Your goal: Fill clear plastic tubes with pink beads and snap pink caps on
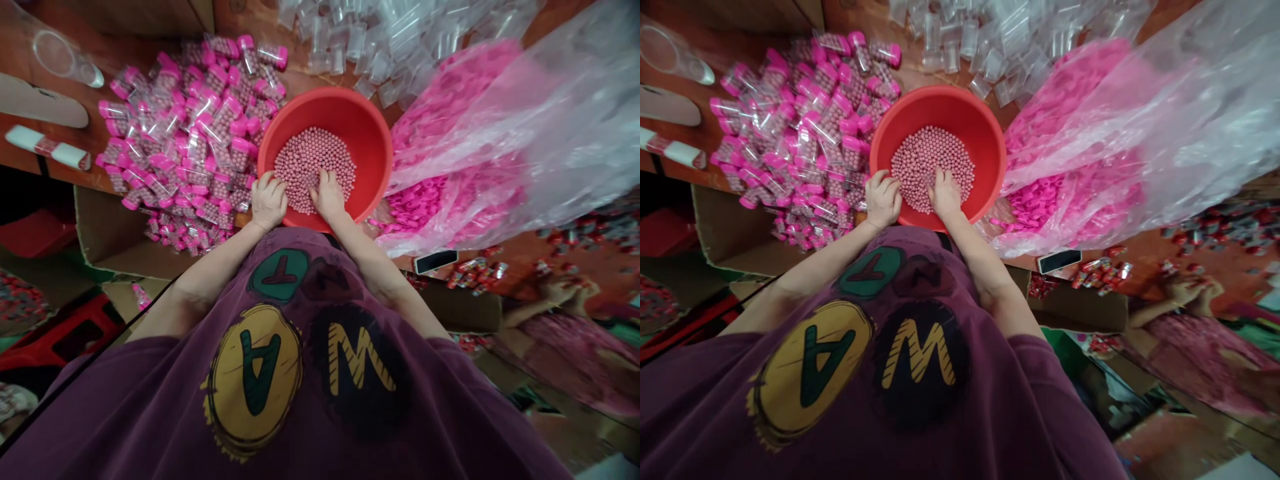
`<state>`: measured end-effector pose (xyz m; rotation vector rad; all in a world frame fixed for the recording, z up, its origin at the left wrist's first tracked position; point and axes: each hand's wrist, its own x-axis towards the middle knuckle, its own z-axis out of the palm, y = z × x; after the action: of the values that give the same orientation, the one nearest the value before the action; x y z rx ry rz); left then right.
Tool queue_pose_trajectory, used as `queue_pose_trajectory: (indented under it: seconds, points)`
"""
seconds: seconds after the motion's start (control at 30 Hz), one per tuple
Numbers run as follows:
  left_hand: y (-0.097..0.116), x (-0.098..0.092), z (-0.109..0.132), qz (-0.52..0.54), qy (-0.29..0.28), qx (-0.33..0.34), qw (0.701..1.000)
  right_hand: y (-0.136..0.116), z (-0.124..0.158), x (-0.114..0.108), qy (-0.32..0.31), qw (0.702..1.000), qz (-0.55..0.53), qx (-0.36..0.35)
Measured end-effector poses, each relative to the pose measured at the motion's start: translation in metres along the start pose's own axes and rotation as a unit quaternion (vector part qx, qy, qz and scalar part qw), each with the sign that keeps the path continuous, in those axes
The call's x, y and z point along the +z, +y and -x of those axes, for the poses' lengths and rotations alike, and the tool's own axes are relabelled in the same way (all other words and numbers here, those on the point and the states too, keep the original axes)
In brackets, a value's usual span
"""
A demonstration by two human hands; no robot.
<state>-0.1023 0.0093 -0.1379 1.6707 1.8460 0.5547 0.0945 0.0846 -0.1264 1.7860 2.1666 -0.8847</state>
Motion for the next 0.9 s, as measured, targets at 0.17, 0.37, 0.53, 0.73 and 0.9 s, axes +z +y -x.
queue_pose_trajectory:
  seconds: [0.17,0.37,0.53,0.73,0.9]
  points:
    - [-0.003,0.004,-0.001,-0.008,0.031,0.02,0.999,-0.002,-0.005,0.007,0.0,1.0,0.007,-0.013]
    - [-0.004,0.004,-0.003,-0.007,0.039,0.033,0.999,-0.002,-0.008,0.012,0.022,1.0,-0.009,-0.009]
    - [-0.003,0.001,-0.003,0.012,0.022,0.023,0.999,-0.005,0.002,0.001,0.001,0.999,-0.006,-0.046]
    - [-0.002,0.0,-0.002,-0.025,0.03,0.039,0.998,-0.014,0.01,-0.003,-0.012,0.998,-0.015,-0.063]
    - [-0.003,0.001,-0.002,-0.034,0.013,0.04,0.999,-0.017,0.001,0.004,-0.003,0.999,-0.032,0.012]
